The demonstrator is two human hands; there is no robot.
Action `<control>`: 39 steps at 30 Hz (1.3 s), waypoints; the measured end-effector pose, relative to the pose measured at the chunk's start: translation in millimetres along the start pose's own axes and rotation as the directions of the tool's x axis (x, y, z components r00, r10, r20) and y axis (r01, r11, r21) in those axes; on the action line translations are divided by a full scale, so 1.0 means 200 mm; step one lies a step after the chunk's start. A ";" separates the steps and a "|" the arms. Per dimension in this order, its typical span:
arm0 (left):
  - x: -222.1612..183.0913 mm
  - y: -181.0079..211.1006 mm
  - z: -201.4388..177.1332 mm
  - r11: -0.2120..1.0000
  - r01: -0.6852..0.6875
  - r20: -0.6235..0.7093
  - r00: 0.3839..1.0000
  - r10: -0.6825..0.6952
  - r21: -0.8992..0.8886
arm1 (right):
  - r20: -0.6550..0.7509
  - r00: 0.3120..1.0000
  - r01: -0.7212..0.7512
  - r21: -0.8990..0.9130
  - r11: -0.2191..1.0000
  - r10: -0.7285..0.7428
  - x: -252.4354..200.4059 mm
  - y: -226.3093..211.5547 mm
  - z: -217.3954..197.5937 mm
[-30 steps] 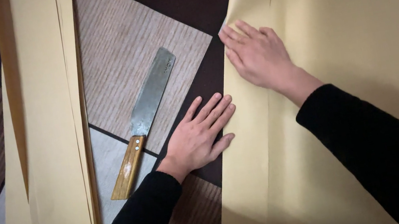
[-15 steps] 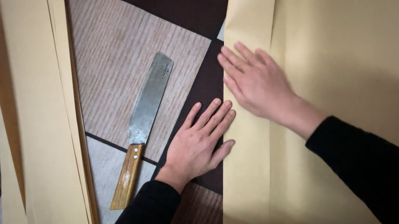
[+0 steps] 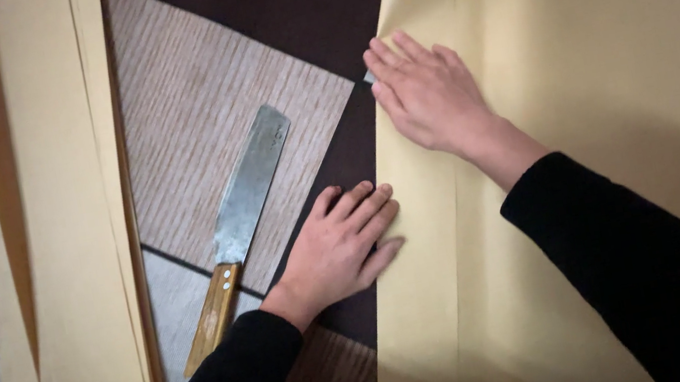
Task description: Cutting long strips of paper from a large sheet using a kitchen knife as a cutting tool.
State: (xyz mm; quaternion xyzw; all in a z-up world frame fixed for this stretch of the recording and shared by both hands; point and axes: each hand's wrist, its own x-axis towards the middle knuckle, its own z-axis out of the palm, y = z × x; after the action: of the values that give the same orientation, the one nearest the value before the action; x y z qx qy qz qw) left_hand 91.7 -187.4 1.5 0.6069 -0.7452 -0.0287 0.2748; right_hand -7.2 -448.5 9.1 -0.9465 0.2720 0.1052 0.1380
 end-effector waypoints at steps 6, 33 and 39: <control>0.24 -0.25 0.14 0.990 -0.003 -0.047 0.999 0.010 0.139 | -0.054 0.997 0.061 0.051 0.997 -0.058 -0.01 0.04 0.02; 0.29 -0.26 0.11 0.989 0.139 -0.061 0.989 -0.136 0.054 | -0.148 0.988 0.047 -0.060 0.997 -0.055 0.33 0.24 -0.05; 0.30 -0.26 0.11 0.990 0.134 -0.055 0.990 -0.131 0.049 | -0.049 0.999 -0.009 -0.043 0.999 0.007 0.47 0.30 -0.12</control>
State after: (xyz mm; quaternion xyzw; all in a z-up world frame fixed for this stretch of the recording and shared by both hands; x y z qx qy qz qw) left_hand 121.4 -261.9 -14.7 0.6627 -0.6964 -0.0117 0.2752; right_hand 42.1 -550.1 -6.2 -0.9505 0.2766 0.0885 0.1107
